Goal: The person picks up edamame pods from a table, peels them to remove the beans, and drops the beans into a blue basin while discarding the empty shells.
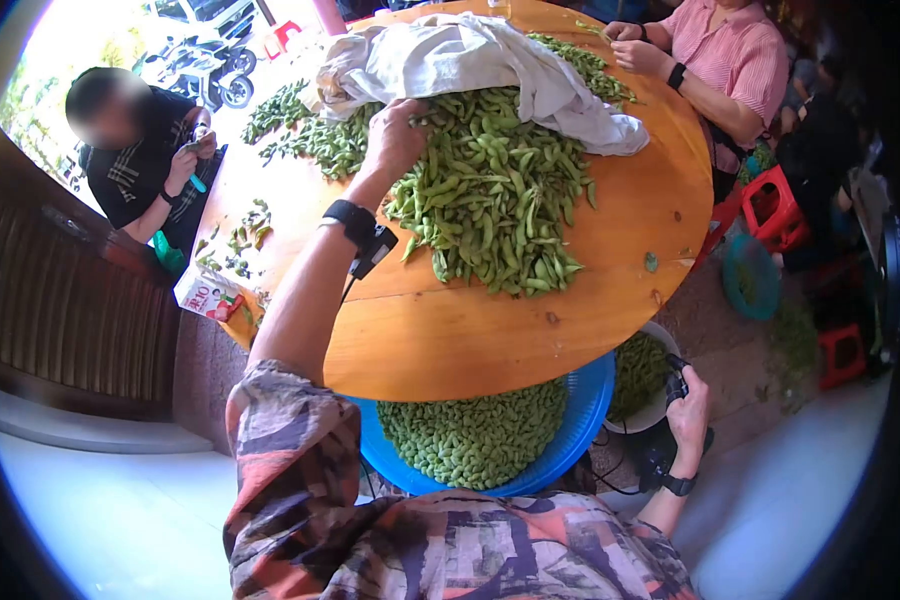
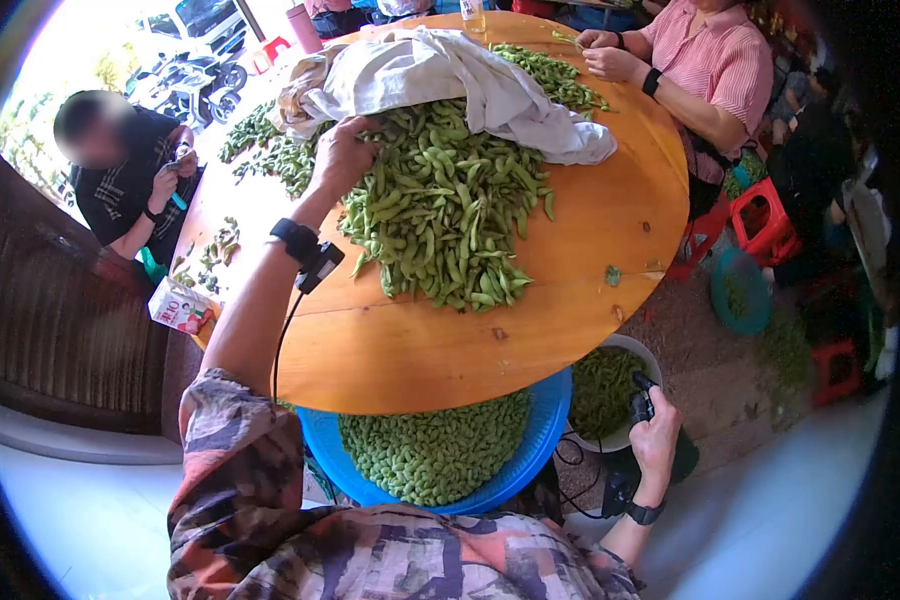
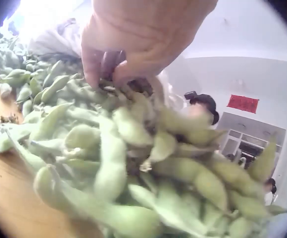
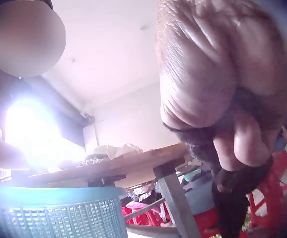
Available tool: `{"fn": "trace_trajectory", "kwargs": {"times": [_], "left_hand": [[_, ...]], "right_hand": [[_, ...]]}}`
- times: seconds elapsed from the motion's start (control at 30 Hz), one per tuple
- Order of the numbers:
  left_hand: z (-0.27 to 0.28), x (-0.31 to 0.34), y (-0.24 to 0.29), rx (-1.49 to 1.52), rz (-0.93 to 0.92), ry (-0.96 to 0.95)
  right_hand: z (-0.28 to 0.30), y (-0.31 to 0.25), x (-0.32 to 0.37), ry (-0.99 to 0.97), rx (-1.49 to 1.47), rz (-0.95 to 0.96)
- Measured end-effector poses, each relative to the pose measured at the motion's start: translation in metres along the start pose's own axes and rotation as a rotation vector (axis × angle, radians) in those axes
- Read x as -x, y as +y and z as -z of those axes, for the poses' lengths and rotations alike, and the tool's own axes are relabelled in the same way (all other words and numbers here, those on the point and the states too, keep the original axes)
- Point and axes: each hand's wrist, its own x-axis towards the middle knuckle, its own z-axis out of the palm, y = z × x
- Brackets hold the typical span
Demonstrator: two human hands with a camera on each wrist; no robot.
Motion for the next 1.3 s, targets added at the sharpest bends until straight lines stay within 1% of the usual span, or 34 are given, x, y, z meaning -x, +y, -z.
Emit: {"fn": "trace_trajectory", "kwargs": {"times": [0.03,0.07,0.1,0.13,0.17,0.2,0.23,0.27,0.3,0.33,0.37,0.4,0.47,0.5,0.57,0.6,0.67,0.7,0.73,0.77,0.8,0.87,0.9,0.93,1.0,1.03,1.07,1.1,1.13,1.17,1.2,1.27,1.3], "left_hand": [[-0.003,-0.001,-0.004,0.074,-0.011,0.004],[-0.005,-0.002,-0.009,0.074,-0.01,0.004],[-0.002,-0.004,-0.008,0.095,0.029,-0.068],[0.0,-0.005,-0.006,0.115,0.07,-0.142],[0.002,-0.002,-0.004,0.115,0.071,-0.146],[0.008,0.005,0.002,0.094,0.087,-0.214],[0.012,0.009,0.006,0.071,0.103,-0.281],[0.012,0.01,0.006,0.069,0.103,-0.28],[0.009,0.011,0.001,0.114,0.229,-0.254],[0.007,0.013,0.0,0.161,0.357,-0.226],[0.005,0.014,-0.002,0.144,0.367,-0.16],[0.006,0.015,0.001,0.146,0.365,-0.156],[0.006,0.015,0.006,0.076,0.379,-0.03],[0.005,0.013,0.003,0.081,0.378,-0.033],[0.006,0.007,-0.006,-0.056,0.245,-0.223],[0.006,0.009,-0.009,-0.053,0.246,-0.226],[0.004,0.018,-0.015,-0.077,-0.067,-0.139],[0.004,0.025,-0.012,-0.119,-0.139,-0.124],[0.013,0.03,0.0,-0.116,-0.136,-0.132],[0.023,0.033,0.011,-0.057,-0.068,-0.194],[0.033,0.035,0.023,0.002,0.0,-0.254],[0.046,0.044,0.037,0.038,-0.007,-0.162],[0.059,0.048,0.053,0.066,0.038,-0.201],[0.068,0.056,0.065,0.095,0.083,-0.24],[0.074,0.08,0.077,0.149,0.03,-0.284],[0.086,0.094,0.101,0.228,0.081,-0.358],[0.088,0.109,0.113,0.233,0.004,-0.398],[0.092,0.124,0.124,0.301,-0.009,-0.472],[0.088,0.138,0.132,0.344,-0.123,-0.427],[0.088,0.152,0.14,0.443,-0.108,-0.448],[0.088,0.163,0.146,0.462,-0.073,-0.498],[0.088,0.179,0.152,0.583,0.052,-0.52],[0.09,0.183,0.154,0.587,0.059,-0.524]], "right_hand": [[0.002,-0.006,0.001,-0.017,0.014,-0.038],[0.002,-0.01,0.002,-0.034,0.028,-0.076],[0.003,-0.013,0.002,-0.034,0.029,-0.079],[0.003,-0.015,0.002,-0.027,0.023,-0.042],[0.003,-0.018,0.002,-0.019,0.017,-0.004],[0.002,-0.023,0.001,-0.02,0.016,-0.006],[0.001,-0.029,-0.001,-0.01,0.008,0.031],[0.0,-0.037,-0.005,0.001,0.001,0.069],[0.0,-0.049,-0.008,0.002,0.001,0.073],[0.003,-0.064,-0.011,-0.008,-0.015,0.133],[0.003,-0.076,-0.014,-0.015,-0.033,0.193],[0.001,-0.083,-0.016,-0.012,-0.031,0.196],[-0.001,-0.094,-0.018,0.041,-0.058,0.245],[0.001,-0.101,-0.018,0.032,-0.062,0.232],[0.0,-0.108,-0.016,0.024,-0.071,0.23],[-0.001,-0.11,-0.015,0.012,-0.083,0.233],[-0.004,-0.119,-0.014,-0.009,-0.103,0.196],[-0.005,-0.125,-0.017,-0.031,-0.144,0.241],[-0.008,-0.131,-0.018,-0.055,-0.185,0.283],[-0.012,-0.14,-0.02,-0.075,-0.24,0.318],[-0.015,-0.148,-0.023,-0.081,-0.239,0.314],[-0.022,-0.164,-0.029,-0.177,-0.261,0.334],[-0.03,-0.169,-0.033,-0.158,-0.27,0.404],[-0.034,-0.177,-0.035,-0.167,-0.272,0.398],[-0.04,-0.193,-0.04,-0.294,-0.437,0.299],[-0.048,-0.196,-0.042,-0.351,-0.631,0.191],[-0.056,-0.2,-0.044,-0.352,-0.635,0.183],[-0.063,-0.203,-0.046,-0.396,-0.762,0.124],[-0.071,-0.205,-0.048,-0.439,-0.887,0.062],[-0.079,-0.206,-0.05,-0.434,-0.861,0.075],[-0.08,-0.207,-0.048,-0.436,-0.86,0.067],[-0.078,-0.208,-0.045,-0.545,-0.878,-0.016],[-0.079,-0.21,-0.042,-0.498,-0.889,0.019]]}}
